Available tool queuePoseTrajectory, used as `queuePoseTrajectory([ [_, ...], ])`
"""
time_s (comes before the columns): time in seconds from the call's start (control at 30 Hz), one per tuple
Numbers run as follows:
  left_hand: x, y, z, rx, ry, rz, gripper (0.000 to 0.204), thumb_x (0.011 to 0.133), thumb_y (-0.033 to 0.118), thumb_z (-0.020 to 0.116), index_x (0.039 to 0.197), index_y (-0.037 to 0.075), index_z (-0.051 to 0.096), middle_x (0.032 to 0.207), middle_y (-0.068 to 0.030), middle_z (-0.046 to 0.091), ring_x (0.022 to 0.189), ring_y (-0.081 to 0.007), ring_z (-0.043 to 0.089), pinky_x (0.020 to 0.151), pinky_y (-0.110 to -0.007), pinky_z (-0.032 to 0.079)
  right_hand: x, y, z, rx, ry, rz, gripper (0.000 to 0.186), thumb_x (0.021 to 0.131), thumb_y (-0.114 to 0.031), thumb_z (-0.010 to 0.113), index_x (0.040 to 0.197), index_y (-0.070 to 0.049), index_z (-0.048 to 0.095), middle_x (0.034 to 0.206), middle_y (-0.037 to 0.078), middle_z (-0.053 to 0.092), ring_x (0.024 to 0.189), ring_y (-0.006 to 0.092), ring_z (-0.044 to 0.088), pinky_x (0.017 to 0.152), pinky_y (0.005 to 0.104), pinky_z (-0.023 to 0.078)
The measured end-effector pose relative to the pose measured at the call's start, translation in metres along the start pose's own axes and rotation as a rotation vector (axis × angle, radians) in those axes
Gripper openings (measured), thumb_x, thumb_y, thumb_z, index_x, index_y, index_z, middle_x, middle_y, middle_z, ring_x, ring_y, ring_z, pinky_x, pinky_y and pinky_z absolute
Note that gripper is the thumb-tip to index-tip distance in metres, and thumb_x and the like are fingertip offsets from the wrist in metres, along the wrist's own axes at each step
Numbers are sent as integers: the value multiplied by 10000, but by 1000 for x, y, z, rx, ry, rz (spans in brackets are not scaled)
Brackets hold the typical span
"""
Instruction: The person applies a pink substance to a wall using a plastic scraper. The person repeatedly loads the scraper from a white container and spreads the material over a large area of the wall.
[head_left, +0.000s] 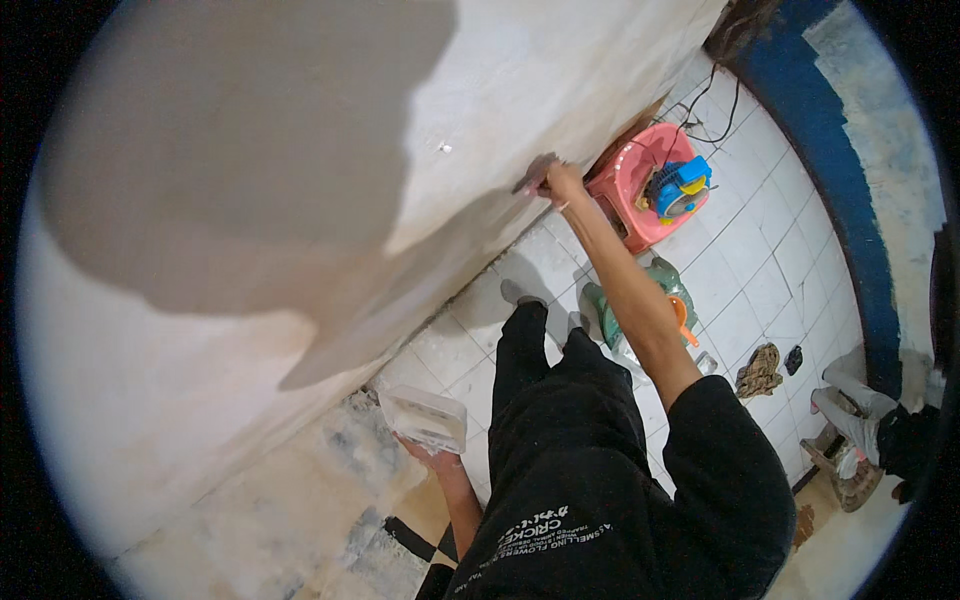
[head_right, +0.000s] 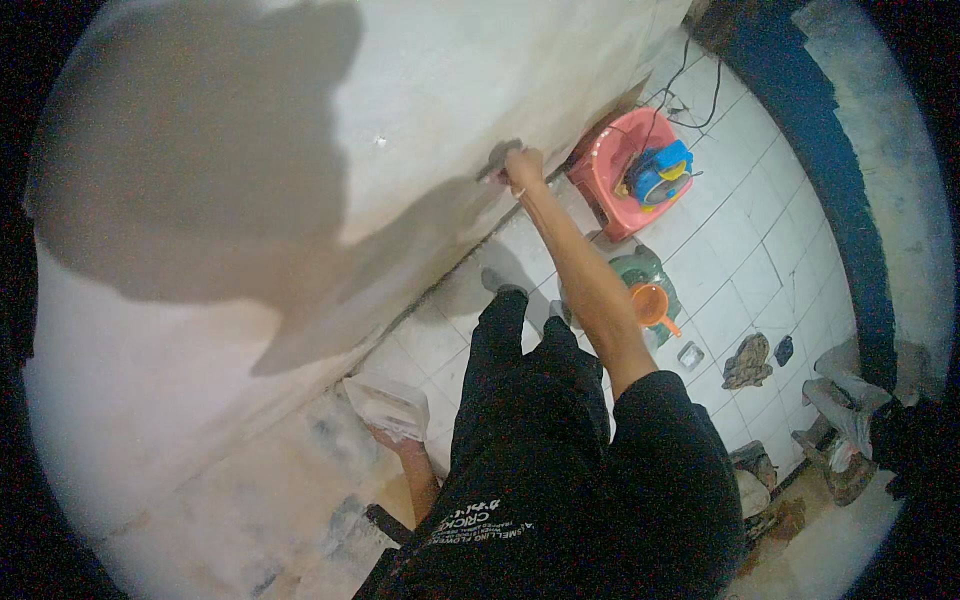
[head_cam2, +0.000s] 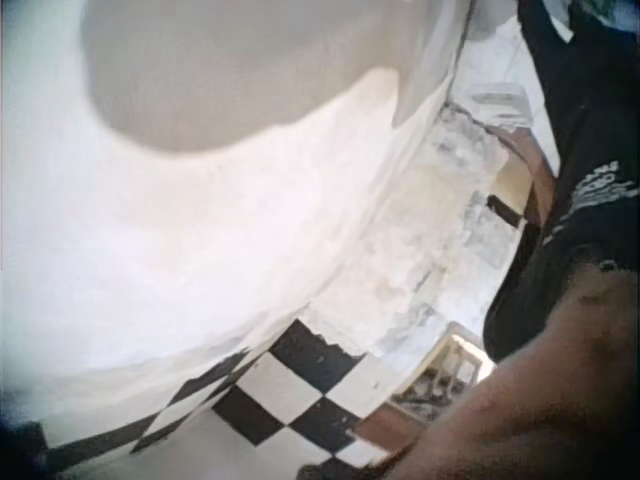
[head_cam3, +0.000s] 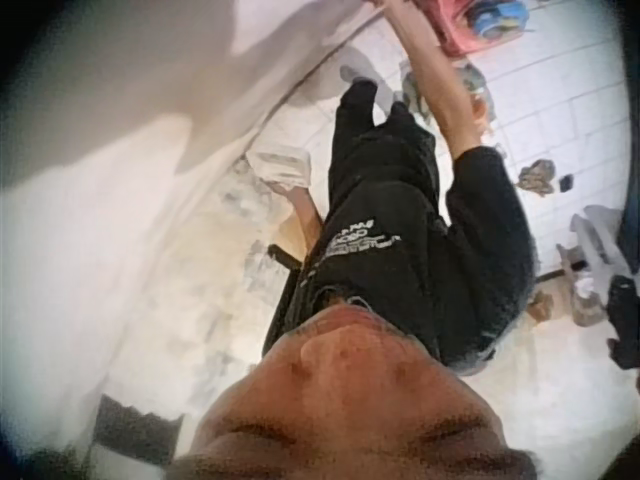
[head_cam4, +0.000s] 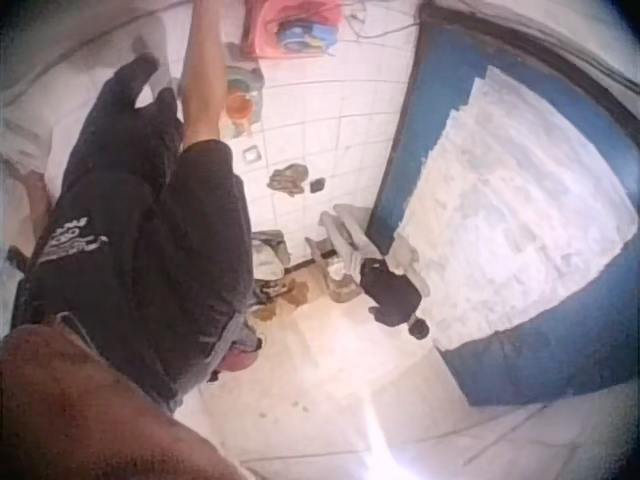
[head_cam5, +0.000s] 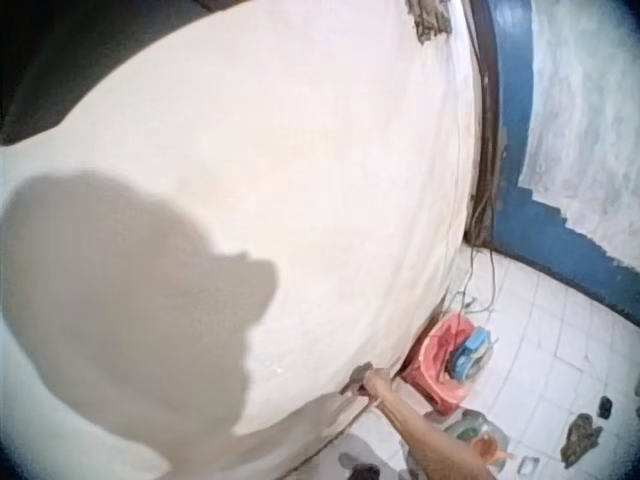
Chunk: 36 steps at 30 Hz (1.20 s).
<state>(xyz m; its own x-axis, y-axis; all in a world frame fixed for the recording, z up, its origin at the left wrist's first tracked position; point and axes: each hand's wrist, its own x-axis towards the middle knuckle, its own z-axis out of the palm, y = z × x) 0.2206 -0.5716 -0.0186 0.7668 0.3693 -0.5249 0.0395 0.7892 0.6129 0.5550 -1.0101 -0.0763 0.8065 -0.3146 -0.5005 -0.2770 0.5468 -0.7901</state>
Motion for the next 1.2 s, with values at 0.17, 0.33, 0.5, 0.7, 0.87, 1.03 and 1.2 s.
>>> queuePoseTrajectory([
  [0.17, -17, -2, -7, 88, 89, 24, 635, 898, 549, 423, 1386, 148, 365, 1424, -78, 368, 1263, -300, 372, 1059, -499, 275, -97, -95, 12, 2, -147, -286, 203, 808, -41, 493, 625, 20, 559, 593, 86, 549, 573, 205, 593, 432, 328, 425],
  [0.33, -8, -8, 9, -28, 15, -1, 631, 915, 557, 372, 1392, 144, 352, 1428, -85, 362, 1260, -306, 372, 1049, -495, 294, -87, -78, -27, 27, 113, -140, 172, 821, -70, 528, 694, 39, 566, 619, 93, 564, 573, 197, 587, 451, 338, 449],
  [0.5, -14, -4, 41, -3, -22, -72, 602, 931, 525, 358, 1388, 133, 355, 1426, -84, 364, 1252, -292, 385, 1040, -474, 317, -3, 54, -35, -106, 288, -86, 179, 826, -85, 550, 694, 36, 555, 612, 109, 569, 428, 230, 546, 350, 364, 418],
  [0.7, 0, 6, 6, 109, 38, 28, 589, 937, 512, 350, 1388, 133, 355, 1422, -84, 371, 1250, -296, 394, 1045, -481, 312, -17, 59, 37, 268, 251, 26, 136, 825, -49, 540, 729, 45, 557, 601, 111, 563, 445, 239, 575, 337, 378, 434],
  [0.87, -12, 6, -20, -147, -180, -52, 589, 936, 509, 349, 1391, 135, 350, 1426, -86, 369, 1265, -296, 380, 1055, -484, 299, -88, 4, -1, -73, -139, -334, 78, 792, 5, 522, 836, 51, 566, 724, 86, 578, 637, 187, 596, 559, 346, 515],
  [1.03, -1, 3, -14, 86, -36, -7, 632, 924, 548, 334, 1408, 142, 320, 1439, -90, 351, 1277, -295, 366, 1070, -489, 272, -95, -36, -27, 186, -3, -140, 40, 795, 9, 527, 757, 5, 541, 710, 56, 557, 616, 163, 569, 567, 309, 482],
  [1.2, 9, 7, -9, 72, -57, -96, 641, 908, 557, 373, 1399, 145, 344, 1447, -77, 339, 1283, -298, 352, 1073, -499, 257, -47, -44, 2, 131, 198, -197, 58, 779, 43, 500, 793, 32, 555, 733, 78, 573, 624, 180, 580, 558, 334, 496],
])
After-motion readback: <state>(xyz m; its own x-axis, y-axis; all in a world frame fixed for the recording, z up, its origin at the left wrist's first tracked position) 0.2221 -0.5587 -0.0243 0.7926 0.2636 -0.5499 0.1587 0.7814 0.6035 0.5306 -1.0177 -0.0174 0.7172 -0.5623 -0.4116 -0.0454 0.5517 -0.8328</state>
